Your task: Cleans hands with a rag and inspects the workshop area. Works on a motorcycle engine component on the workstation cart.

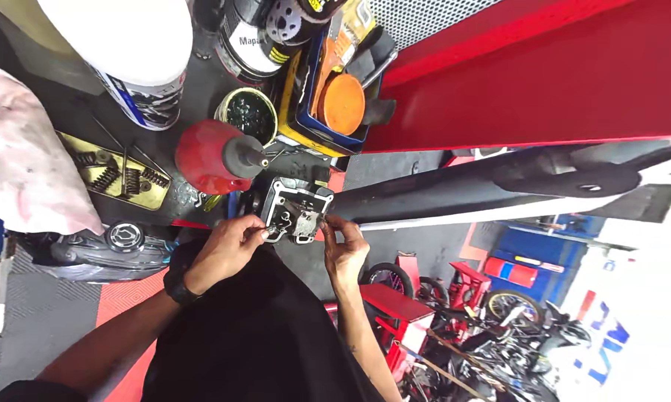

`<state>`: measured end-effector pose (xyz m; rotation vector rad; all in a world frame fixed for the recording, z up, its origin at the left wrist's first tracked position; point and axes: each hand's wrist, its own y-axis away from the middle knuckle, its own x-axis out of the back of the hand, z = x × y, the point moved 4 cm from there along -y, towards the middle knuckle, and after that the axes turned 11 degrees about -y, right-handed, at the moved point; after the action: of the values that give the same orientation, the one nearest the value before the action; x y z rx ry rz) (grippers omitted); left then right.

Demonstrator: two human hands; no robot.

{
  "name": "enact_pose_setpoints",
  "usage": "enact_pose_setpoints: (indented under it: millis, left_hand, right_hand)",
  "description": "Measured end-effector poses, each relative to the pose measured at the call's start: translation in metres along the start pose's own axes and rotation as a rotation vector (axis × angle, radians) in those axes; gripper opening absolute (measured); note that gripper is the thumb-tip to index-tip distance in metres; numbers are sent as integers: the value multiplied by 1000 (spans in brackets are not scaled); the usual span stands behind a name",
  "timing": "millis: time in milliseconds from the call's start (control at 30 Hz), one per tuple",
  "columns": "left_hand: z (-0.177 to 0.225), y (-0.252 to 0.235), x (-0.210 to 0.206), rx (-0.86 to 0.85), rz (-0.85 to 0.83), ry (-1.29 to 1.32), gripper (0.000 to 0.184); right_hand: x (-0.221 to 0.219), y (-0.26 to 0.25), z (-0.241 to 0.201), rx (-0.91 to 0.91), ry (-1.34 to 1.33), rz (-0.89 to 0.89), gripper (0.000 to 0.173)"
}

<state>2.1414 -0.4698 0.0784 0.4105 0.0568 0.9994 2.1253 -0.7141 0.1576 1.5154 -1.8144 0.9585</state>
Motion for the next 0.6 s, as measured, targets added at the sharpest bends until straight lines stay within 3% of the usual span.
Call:
enact_pose_setpoints:
  millis: [233, 433, 600]
  left_hand:
    - [7, 4, -4, -15, 8, -30, 25]
    - [17, 9, -7, -35, 74, -20, 23]
    - [16, 16, -7, -45, 116, 5, 24]
  right_hand:
    - [0, -3, 2, 5, 54, -6, 22]
    - [12, -1, -9, 107, 32, 34, 17]
    - [14, 33, -7, 121, -160, -78, 15]
